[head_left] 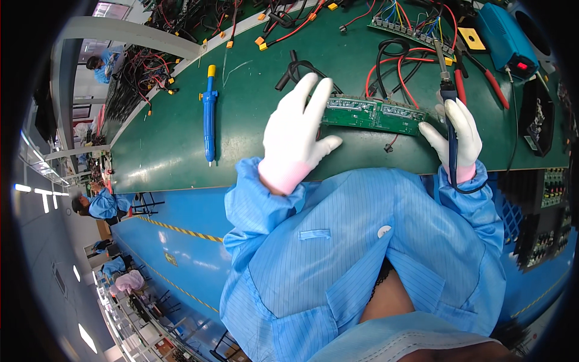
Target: Soldering components and wires onto printed circuit boards at a manual assembly station.
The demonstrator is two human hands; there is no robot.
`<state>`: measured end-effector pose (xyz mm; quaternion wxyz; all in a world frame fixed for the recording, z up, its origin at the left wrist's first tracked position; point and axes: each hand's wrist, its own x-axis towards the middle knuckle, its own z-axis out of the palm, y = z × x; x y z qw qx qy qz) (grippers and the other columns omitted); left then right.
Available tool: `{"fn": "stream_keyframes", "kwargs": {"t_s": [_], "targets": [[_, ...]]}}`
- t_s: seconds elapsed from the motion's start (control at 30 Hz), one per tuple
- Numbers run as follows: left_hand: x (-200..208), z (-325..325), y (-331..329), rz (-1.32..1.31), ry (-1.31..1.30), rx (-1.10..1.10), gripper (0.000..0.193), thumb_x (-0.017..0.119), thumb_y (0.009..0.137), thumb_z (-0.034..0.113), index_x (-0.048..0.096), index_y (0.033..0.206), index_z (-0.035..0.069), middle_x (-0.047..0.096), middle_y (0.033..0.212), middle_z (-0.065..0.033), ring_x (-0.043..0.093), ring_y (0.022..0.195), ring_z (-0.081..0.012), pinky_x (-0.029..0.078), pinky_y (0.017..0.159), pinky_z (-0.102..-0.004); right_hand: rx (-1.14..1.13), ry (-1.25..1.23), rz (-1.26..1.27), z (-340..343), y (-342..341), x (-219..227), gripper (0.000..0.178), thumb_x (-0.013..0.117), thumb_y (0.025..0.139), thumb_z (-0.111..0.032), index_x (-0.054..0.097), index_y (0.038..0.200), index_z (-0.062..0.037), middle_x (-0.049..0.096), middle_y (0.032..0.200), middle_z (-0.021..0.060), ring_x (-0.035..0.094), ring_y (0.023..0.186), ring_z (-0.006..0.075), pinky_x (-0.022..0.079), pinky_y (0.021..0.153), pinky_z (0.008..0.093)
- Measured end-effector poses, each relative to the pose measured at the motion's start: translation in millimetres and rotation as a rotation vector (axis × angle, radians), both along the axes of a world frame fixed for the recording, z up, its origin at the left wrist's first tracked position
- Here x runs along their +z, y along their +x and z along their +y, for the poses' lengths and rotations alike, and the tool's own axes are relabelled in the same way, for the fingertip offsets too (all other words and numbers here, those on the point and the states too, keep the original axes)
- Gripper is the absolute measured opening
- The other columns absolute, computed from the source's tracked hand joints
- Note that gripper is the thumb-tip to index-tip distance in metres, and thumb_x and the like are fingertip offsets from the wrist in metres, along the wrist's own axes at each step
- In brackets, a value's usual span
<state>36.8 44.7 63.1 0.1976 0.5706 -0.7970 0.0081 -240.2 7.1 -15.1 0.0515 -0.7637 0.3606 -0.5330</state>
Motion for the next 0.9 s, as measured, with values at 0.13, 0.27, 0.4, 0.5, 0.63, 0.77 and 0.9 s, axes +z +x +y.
{"fn": "stream_keyframes", "kwargs": {"t_s": [0.13, 0.27, 0.4, 0.5, 0.63, 0.77, 0.9], "targets": [[-26, -20, 12, 0.090, 0.014, -0.094, 0.070, 0.075, 0.064, 0.013, 0.052, 0.129, 0.005, 0.059, 0.124, -0.0125, 0.059, 0.108, -0.0281, 0.047, 0.092, -0.0321, -0.008, 0.043, -0.014, 0, 0, 1, 0.063, 0.083, 0.064, 0.001, 0.056, 0.121, 0.0009, 0.059, 0.119, 0.0200, 0.067, 0.092, 0.0266, 0.056, 0.082, 0.0325], [-30, -28, 17, 0.171, 0.106, -0.120, 0.073, 0.077, 0.062, 0.014, 0.052, 0.130, 0.005, 0.061, 0.121, -0.0119, 0.061, 0.105, -0.0259, 0.048, 0.090, -0.0300, -0.021, 0.054, -0.013, 0, -2, 2, 0.064, 0.084, 0.063, 0.000, 0.056, 0.121, 0.0012, 0.059, 0.119, 0.0200, 0.066, 0.094, 0.0270, 0.056, 0.082, 0.0327], [-29, -31, 23, 0.241, 0.203, -0.102, 0.074, 0.078, 0.062, 0.014, 0.052, 0.130, 0.004, 0.062, 0.119, -0.0119, 0.062, 0.103, -0.0245, 0.049, 0.089, -0.0291, -0.016, 0.044, -0.009, -1, -2, 2, 0.066, 0.084, 0.062, -0.001, 0.056, 0.121, 0.0013, 0.059, 0.119, 0.0201, 0.066, 0.095, 0.0274, 0.055, 0.083, 0.0328], [-29, -33, 26, 0.294, 0.244, -0.083, 0.075, 0.078, 0.062, 0.015, 0.052, 0.131, 0.004, 0.063, 0.117, -0.0119, 0.062, 0.102, -0.0243, 0.048, 0.090, -0.0295, 0.018, 0.036, -0.028, -2, 0, 1, 0.067, 0.084, 0.061, -0.001, 0.055, 0.121, 0.0012, 0.059, 0.119, 0.0203, 0.065, 0.096, 0.0279, 0.055, 0.084, 0.0331], [-29, -35, 30, 0.321, 0.266, -0.099, 0.076, 0.078, 0.062, 0.015, 0.051, 0.132, 0.003, 0.063, 0.118, -0.0123, 0.062, 0.103, -0.0243, 0.048, 0.091, -0.0297, 0.038, 0.020, -0.015, -2, 0, 2, 0.066, 0.084, 0.062, 0.000, 0.056, 0.121, 0.0014, 0.059, 0.119, 0.0204, 0.065, 0.098, 0.0293, 0.055, 0.086, 0.0344], [-31, -37, 33, 0.363, 0.290, -0.116, 0.078, 0.078, 0.062, 0.016, 0.050, 0.133, 0.002, 0.063, 0.118, -0.0132, 0.062, 0.104, -0.0244, 0.047, 0.092, -0.0298, 0.074, 0.045, -0.047, -1, 3, 1, 0.063, 0.082, 0.063, 0.000, 0.057, 0.120, 0.0011, 0.059, 0.120, 0.0206, 0.066, 0.098, 0.0292, 0.055, 0.085, 0.0341], [-31, -39, 34, 0.424, 0.327, -0.124, 0.079, 0.079, 0.062, 0.016, 0.049, 0.133, 0.000, 0.062, 0.119, -0.0143, 0.061, 0.105, -0.0244, 0.046, 0.094, -0.0298, 0.126, 0.106, -0.136, -2, 9, -1, 0.061, 0.081, 0.065, 0.000, 0.056, 0.121, 0.0011, 0.059, 0.121, 0.0211, 0.066, 0.099, 0.0294, 0.056, 0.085, 0.0339]]}}
